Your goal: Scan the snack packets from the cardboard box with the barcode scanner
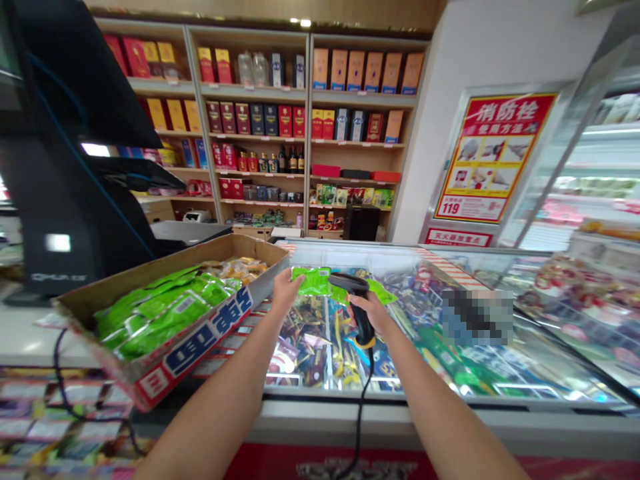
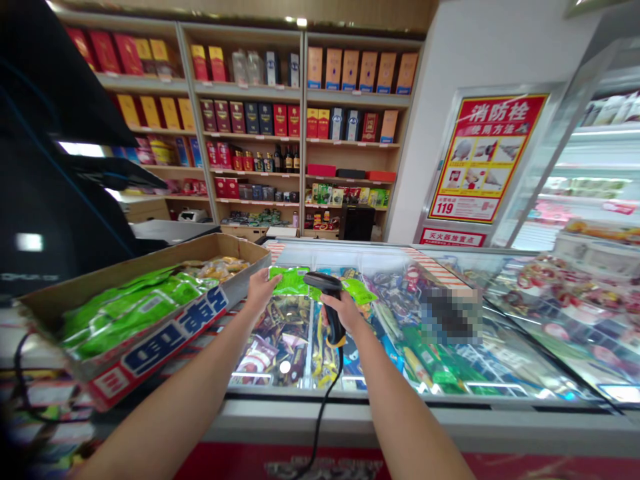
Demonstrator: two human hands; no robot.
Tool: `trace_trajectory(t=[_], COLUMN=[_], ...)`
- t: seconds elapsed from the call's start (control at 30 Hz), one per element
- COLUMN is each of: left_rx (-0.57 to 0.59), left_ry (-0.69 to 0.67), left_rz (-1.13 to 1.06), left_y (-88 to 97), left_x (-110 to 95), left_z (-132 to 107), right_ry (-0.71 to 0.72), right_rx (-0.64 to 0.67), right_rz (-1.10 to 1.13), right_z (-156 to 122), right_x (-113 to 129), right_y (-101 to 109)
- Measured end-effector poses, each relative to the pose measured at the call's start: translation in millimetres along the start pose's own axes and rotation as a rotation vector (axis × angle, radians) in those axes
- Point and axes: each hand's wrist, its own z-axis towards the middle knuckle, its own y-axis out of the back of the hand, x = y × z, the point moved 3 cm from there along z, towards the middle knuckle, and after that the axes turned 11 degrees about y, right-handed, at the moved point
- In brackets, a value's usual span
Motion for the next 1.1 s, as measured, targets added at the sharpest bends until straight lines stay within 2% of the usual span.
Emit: trace_trajectory(t=[0.23, 0.3, 0.4, 0.53, 0.7, 0.8, 0.87, 0.97, 1.03, 1.1], left_rx=[-0.004, -0.043, -0.134, -0.232, -0.497, -0.638, -0.688, -0.720, -0.715, -0.671], left_ry=[0.030, 0.002, -0.057, -0.157, -0.211, -0.178, -0.160, -0.127, -0.140, -0.211], left_rz=[0.062, 0.132, 0.232, 0.289, 0.431, 0.546, 0.621, 0.714, 0.748, 0.748], left_y=[-0.9, 1.9, 14.0, 51.4, 132.2, 179.9, 202.8, 218.0, 214.8, 201.8], left_x=[6.0, -1.7, -24.5, -69.0, -125.7, -145.6, -151.3, -153.0, -153.3, -153.2], left_z=[-2.6, -7.1, -16.1, -31.1, -51.1, -58.0, -60.3, -63.2, -65.9, -68.3], right_ry=[-0.008, -0.004, 0.021, 0.054, 0.103, 0.102, 0.104, 0.099, 0.078, 0.058], right_rx=[-0.024, -0.034, -0.007, 0.127, 0.265, 0.324, 0.346, 0.351, 0.338, 0.322], right_rz=[0.019, 0.023, 0.039, 0.046, 0.069, 0.106, 0.121, 0.133, 0.136, 0.128], right_z=[-3.7, -2.7, 1.3, 9.4, 19.7, 22.5, 22.2, 19.2, 16.4, 13.7], right_x=[3.2, 4.1, 13.8, 37.8, 56.9, 58.7, 58.9, 57.9, 56.1, 53.8], right_y=[-4.1, -6.9, -20.7, -62.4, -131.3, -165.7, -180.7, -189.6, -187.3, -180.3])
